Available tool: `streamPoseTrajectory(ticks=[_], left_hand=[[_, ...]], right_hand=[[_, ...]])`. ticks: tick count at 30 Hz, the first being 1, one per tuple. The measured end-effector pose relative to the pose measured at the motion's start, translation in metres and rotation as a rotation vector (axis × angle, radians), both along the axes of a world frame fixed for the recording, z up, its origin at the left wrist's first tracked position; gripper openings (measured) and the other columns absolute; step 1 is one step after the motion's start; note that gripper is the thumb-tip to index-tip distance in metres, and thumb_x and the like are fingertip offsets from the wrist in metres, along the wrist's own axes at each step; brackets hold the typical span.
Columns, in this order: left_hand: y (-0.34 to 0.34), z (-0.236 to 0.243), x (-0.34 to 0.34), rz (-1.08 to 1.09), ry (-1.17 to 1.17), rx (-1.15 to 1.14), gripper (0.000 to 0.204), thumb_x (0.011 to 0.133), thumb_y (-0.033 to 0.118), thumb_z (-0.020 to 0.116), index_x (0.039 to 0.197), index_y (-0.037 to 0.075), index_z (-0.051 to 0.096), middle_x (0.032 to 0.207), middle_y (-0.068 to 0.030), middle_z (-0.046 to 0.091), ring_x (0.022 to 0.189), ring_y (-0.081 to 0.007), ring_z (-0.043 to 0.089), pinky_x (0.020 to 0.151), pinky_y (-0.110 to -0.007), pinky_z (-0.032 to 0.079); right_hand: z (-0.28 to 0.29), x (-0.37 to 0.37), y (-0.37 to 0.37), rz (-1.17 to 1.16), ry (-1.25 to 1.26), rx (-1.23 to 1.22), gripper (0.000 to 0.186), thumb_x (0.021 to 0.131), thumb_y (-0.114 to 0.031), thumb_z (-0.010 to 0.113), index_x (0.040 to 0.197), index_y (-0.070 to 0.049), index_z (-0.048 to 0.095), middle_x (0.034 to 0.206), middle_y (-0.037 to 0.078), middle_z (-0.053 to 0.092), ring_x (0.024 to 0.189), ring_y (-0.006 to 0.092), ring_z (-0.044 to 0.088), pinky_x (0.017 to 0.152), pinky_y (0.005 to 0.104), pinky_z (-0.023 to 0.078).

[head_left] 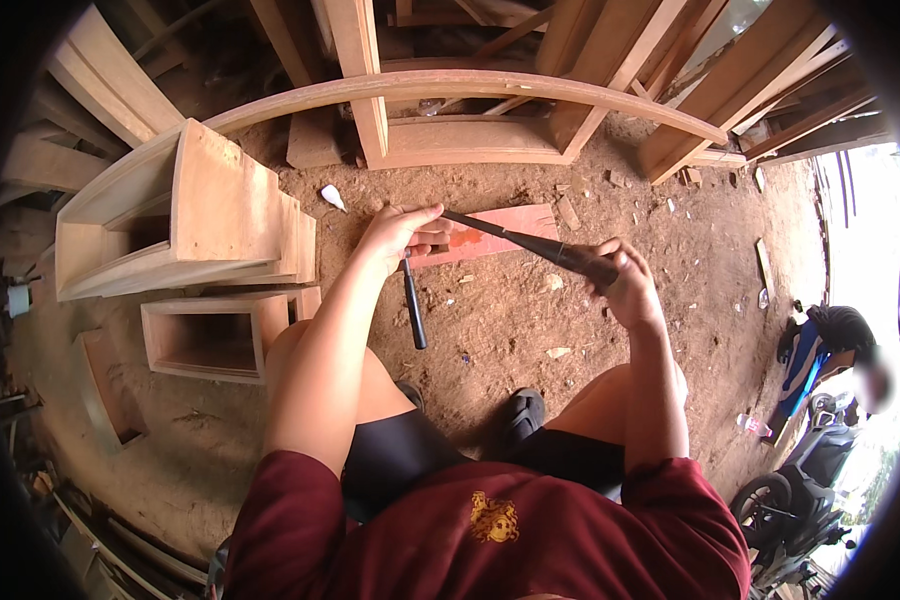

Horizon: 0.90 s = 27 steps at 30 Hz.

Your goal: The person sits on the floor in a workshop and uses a hammer and chisel to carve a rectangular recess into a small wooden block. They repeatedly strike the chisel to remove wood chips and deepen the cut.

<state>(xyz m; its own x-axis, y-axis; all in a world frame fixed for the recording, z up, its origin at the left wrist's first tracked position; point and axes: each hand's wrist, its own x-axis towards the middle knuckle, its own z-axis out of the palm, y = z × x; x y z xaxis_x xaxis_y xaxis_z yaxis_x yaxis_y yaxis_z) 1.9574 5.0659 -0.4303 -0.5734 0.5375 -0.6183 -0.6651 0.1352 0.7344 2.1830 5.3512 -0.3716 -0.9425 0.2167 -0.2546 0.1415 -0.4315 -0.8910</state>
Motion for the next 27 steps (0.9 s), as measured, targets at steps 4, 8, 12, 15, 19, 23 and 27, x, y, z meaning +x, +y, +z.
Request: streamPoseTrajectory(ticks=[4, 8, 12, 15, 19, 23, 27], left_hand=[[-0.002, -0.006, 0.001, -0.145, -0.012, -0.033, 0.035, 0.09, 0.031, 0.072, 0.114, 0.007, 0.064, 0.102, -0.0082, 0.074, 0.085, -0.0173, 0.071, 0.068, -0.028, 0.052], [-0.003, -0.012, 0.0, -0.216, 0.012, -0.112, 0.028, 0.091, 0.025, 0.069, 0.111, 0.007, 0.066, 0.102, -0.0075, 0.074, 0.084, -0.0162, 0.072, 0.068, -0.029, 0.053], [-0.003, -0.018, -0.003, -0.214, 0.302, -0.373, 0.023, 0.091, 0.027, 0.066, 0.099, 0.006, 0.071, 0.09, -0.0061, 0.075, 0.076, -0.0139, 0.07, 0.064, -0.029, 0.052], [-0.002, -0.022, -0.001, -0.405, 0.632, -0.67, 0.026, 0.087, 0.033, 0.067, 0.09, 0.009, 0.074, 0.079, -0.0054, 0.073, 0.064, -0.0149, 0.069, 0.057, -0.031, 0.05], [0.001, -0.024, 0.007, -0.647, 0.657, -0.795, 0.025, 0.083, 0.034, 0.065, 0.083, 0.011, 0.073, 0.075, -0.0068, 0.07, 0.072, -0.0211, 0.069, 0.07, -0.035, 0.052], [0.001, -0.022, 0.009, -0.838, 0.651, -0.89, 0.019, 0.08, 0.025, 0.062, 0.087, 0.012, 0.073, 0.085, -0.0074, 0.072, 0.084, -0.0229, 0.07, 0.074, -0.037, 0.053], [-0.002, -0.027, 0.008, -0.824, 0.692, -0.927, 0.019, 0.079, 0.021, 0.061, 0.089, 0.01, 0.072, 0.092, -0.0105, 0.073, 0.089, -0.0247, 0.071, 0.076, -0.038, 0.054]], right_hand=[[0.002, -0.006, 0.003, -0.177, -0.134, 0.309, 0.017, 0.094, -0.021, 0.062, 0.098, -0.005, 0.057, 0.094, 0.013, 0.068, 0.064, 0.0148, 0.061, 0.057, 0.028, 0.049], [0.013, -0.011, 0.01, -0.189, -0.145, 0.542, 0.01, 0.093, -0.013, 0.061, 0.092, -0.004, 0.06, 0.082, 0.008, 0.067, 0.062, 0.0121, 0.06, 0.057, 0.0266, 0.049], [0.016, -0.019, 0.017, -0.241, -0.139, 0.834, 0.007, 0.091, -0.011, 0.062, 0.091, -0.004, 0.064, 0.075, 0.006, 0.066, 0.058, 0.0109, 0.058, 0.053, 0.0255, 0.045], [0.004, -0.031, 0.012, -0.128, -0.425, 1.143, 0.016, 0.083, -0.013, 0.068, 0.093, -0.001, 0.065, 0.087, 0.013, 0.07, 0.075, 0.0216, 0.065, 0.069, 0.0355, 0.053], [-0.019, -0.049, 0.0, -0.154, -0.308, 1.243, 0.027, 0.079, -0.018, 0.074, 0.096, -0.001, 0.063, 0.091, 0.017, 0.068, 0.084, 0.0303, 0.066, 0.076, 0.0387, 0.052], [-0.027, -0.064, -0.007, -0.117, -0.255, 1.308, 0.028, 0.079, -0.02, 0.074, 0.096, -0.001, 0.062, 0.096, 0.018, 0.066, 0.087, 0.0341, 0.065, 0.079, 0.0404, 0.051], [-0.027, -0.074, -0.011, -0.104, -0.046, 1.44, 0.016, 0.08, -0.01, 0.07, 0.09, -0.002, 0.061, 0.09, 0.016, 0.064, 0.081, 0.0334, 0.064, 0.074, 0.0406, 0.052]])
